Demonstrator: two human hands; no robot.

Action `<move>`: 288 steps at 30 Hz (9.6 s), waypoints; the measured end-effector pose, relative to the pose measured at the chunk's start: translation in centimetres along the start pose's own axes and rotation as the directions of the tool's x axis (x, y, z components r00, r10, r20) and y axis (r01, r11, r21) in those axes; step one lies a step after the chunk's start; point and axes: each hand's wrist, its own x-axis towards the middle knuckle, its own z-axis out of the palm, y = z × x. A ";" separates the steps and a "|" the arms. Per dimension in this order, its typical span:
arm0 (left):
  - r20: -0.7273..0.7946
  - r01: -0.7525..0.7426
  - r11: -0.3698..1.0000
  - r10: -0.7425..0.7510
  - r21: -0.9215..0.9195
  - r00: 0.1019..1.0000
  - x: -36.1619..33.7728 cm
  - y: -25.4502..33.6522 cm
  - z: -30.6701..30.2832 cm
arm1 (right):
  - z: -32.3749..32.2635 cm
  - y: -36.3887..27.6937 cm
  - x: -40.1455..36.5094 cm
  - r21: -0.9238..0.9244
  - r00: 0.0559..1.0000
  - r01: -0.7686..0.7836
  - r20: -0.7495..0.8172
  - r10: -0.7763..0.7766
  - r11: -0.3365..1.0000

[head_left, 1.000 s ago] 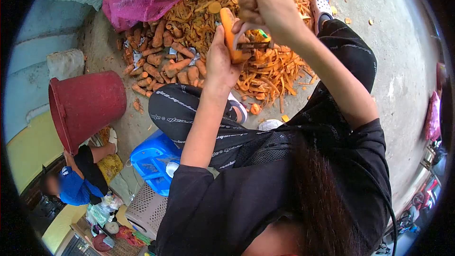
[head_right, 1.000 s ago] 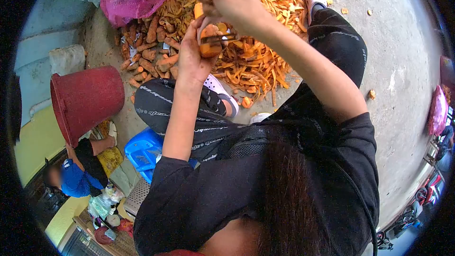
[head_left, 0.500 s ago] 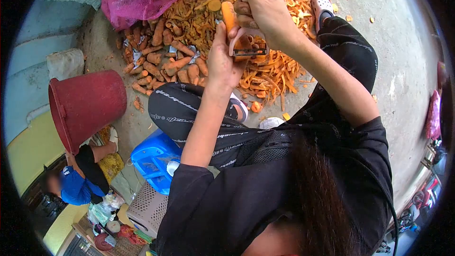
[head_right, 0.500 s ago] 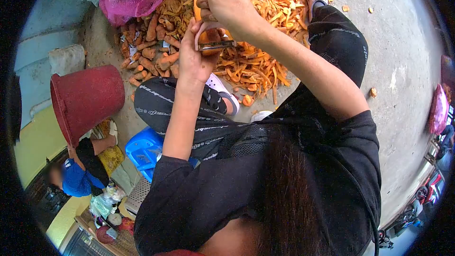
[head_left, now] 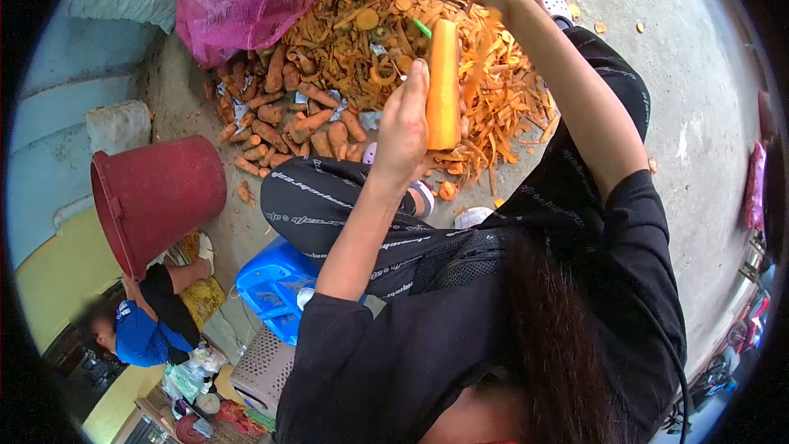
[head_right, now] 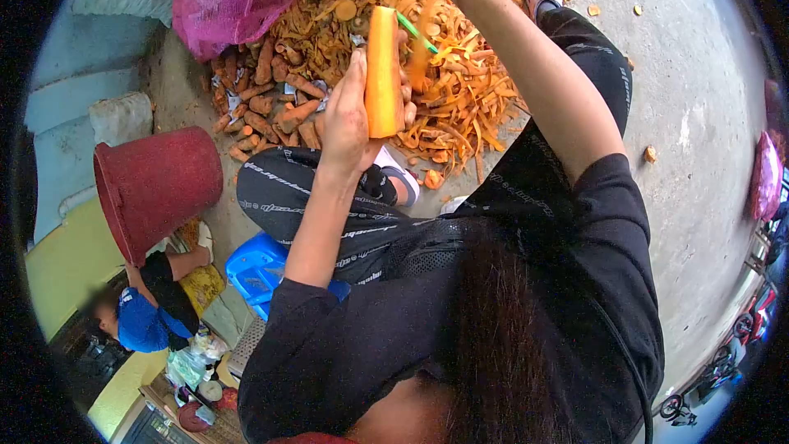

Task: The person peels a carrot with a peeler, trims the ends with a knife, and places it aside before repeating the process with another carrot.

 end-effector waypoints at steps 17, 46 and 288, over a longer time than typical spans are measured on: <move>-0.159 -0.036 0.924 -0.027 -0.380 0.987 2.3 0.0 -4.5 | 2.0 -3.0 -11.8 0.109 0.895 -0.316 0.365 0.258 0.942; -0.099 -0.036 0.999 0.039 0.033 0.994 0.4 0.4 -0.4 | 0.6 0.2 -1.2 0.016 0.997 0.052 0.054 -0.053 0.999; -0.091 -0.114 0.928 0.087 -0.354 0.992 0.7 0.9 -2.2 | 1.3 -4.4 -11.4 0.165 0.845 -0.120 0.535 0.013 0.979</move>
